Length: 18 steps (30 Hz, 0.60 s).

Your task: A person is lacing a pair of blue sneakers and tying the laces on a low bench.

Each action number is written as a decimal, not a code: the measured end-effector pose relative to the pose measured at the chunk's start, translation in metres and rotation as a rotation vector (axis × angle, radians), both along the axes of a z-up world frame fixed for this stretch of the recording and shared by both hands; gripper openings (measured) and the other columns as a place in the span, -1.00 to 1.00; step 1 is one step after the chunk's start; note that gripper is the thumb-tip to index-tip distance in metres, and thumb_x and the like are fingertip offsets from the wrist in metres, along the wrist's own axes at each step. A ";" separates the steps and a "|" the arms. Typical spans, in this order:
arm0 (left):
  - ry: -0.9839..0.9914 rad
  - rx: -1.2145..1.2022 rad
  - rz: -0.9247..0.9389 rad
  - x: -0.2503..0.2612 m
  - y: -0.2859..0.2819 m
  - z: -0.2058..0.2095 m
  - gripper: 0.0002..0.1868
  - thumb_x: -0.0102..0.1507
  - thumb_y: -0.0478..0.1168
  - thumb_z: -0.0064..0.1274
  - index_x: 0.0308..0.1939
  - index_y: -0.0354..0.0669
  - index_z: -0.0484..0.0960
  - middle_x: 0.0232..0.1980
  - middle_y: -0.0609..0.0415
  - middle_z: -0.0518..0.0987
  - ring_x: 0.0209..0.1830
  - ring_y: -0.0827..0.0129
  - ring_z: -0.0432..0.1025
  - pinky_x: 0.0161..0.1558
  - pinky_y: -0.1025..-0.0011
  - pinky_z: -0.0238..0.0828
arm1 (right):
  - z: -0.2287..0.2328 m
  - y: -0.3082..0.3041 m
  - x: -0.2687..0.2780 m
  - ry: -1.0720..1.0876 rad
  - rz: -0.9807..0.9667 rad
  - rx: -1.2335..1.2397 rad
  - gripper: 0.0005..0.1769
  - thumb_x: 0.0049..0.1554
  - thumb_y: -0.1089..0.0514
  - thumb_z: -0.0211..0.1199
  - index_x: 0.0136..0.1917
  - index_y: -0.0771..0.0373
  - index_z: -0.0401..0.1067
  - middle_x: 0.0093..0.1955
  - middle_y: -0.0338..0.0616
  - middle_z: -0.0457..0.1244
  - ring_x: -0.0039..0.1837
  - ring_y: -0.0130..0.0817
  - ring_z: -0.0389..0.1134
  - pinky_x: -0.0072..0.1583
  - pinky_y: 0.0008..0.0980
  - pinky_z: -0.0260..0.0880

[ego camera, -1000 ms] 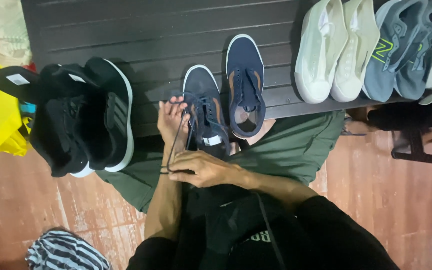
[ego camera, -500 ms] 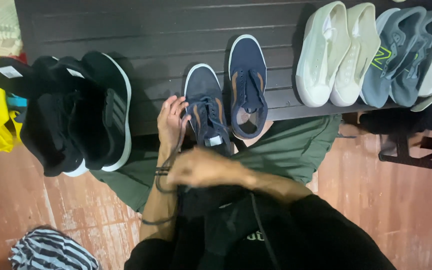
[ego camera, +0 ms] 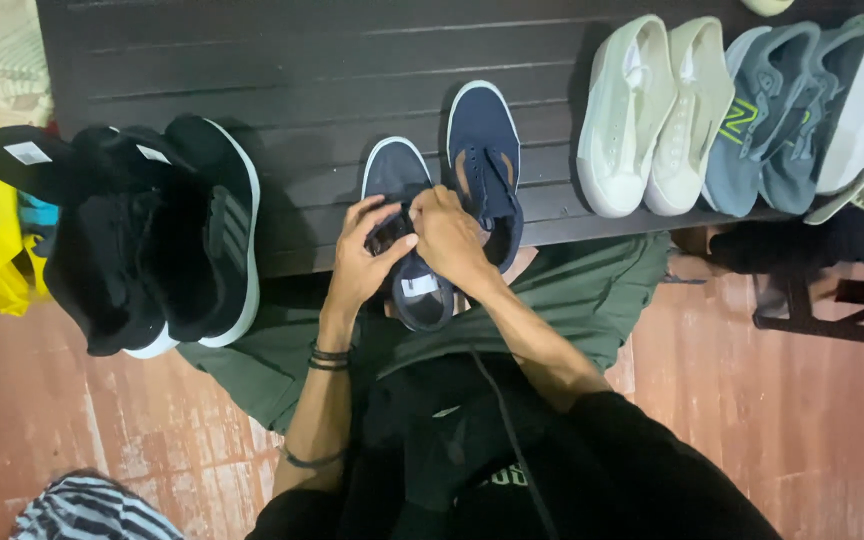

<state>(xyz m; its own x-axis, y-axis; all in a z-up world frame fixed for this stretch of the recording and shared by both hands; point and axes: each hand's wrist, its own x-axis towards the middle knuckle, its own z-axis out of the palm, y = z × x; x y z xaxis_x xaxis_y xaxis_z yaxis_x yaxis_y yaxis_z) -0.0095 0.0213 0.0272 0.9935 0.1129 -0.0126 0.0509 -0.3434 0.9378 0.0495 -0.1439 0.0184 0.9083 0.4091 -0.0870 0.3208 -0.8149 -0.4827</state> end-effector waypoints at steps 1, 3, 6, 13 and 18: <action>-0.004 0.005 -0.013 0.001 0.000 0.003 -0.42 0.15 -0.04 0.43 0.23 0.03 0.63 0.31 0.03 0.43 0.33 0.05 0.39 0.31 0.11 0.33 | 0.007 -0.003 0.007 0.106 -0.027 0.167 -0.85 0.18 0.15 0.25 0.02 0.20 0.48 -0.07 -0.03 0.27 0.06 -0.02 0.35 0.06 -0.15 0.36; 0.006 -0.001 -0.025 -0.007 -0.005 0.006 -0.42 0.18 -0.06 0.41 0.25 -0.01 0.61 0.32 -0.03 0.41 0.34 -0.05 0.37 0.32 0.03 0.31 | 0.017 -0.011 0.007 0.227 -0.056 0.324 -0.93 0.29 0.13 0.14 0.02 0.09 0.43 -0.15 -0.14 0.30 0.03 -0.10 0.39 0.06 -0.20 0.37; -0.062 0.085 -0.069 -0.004 -0.008 0.010 -0.35 0.14 -0.09 0.41 0.29 -0.05 0.57 0.33 -0.04 0.40 0.31 -0.04 0.37 0.28 0.06 0.34 | 0.036 -0.014 0.016 0.451 -0.174 0.548 -0.90 0.28 0.14 0.15 0.05 0.10 0.45 -0.30 -0.25 0.35 -0.20 -0.41 0.37 -0.14 -0.41 0.34; -0.044 0.129 -0.026 -0.001 -0.016 0.007 -0.36 0.08 -0.21 0.35 0.25 -0.09 0.55 0.28 -0.12 0.43 0.22 -0.14 0.39 0.21 0.01 0.34 | 0.085 -0.012 0.018 0.573 -0.236 1.134 -0.70 0.26 0.23 0.24 0.25 0.16 0.33 -0.25 -0.01 0.39 -0.27 -0.52 0.33 -0.20 -0.61 0.25; -0.100 0.179 0.070 -0.004 -0.036 0.038 -0.52 0.15 -0.08 0.41 0.06 -0.13 0.60 0.34 -0.21 0.38 0.33 -0.19 0.34 0.28 -0.01 0.31 | 0.125 -0.014 0.007 0.669 -0.318 1.102 -0.40 0.29 0.14 0.23 0.52 0.04 0.10 -0.02 0.16 0.40 0.11 -0.17 0.49 0.09 -0.17 0.60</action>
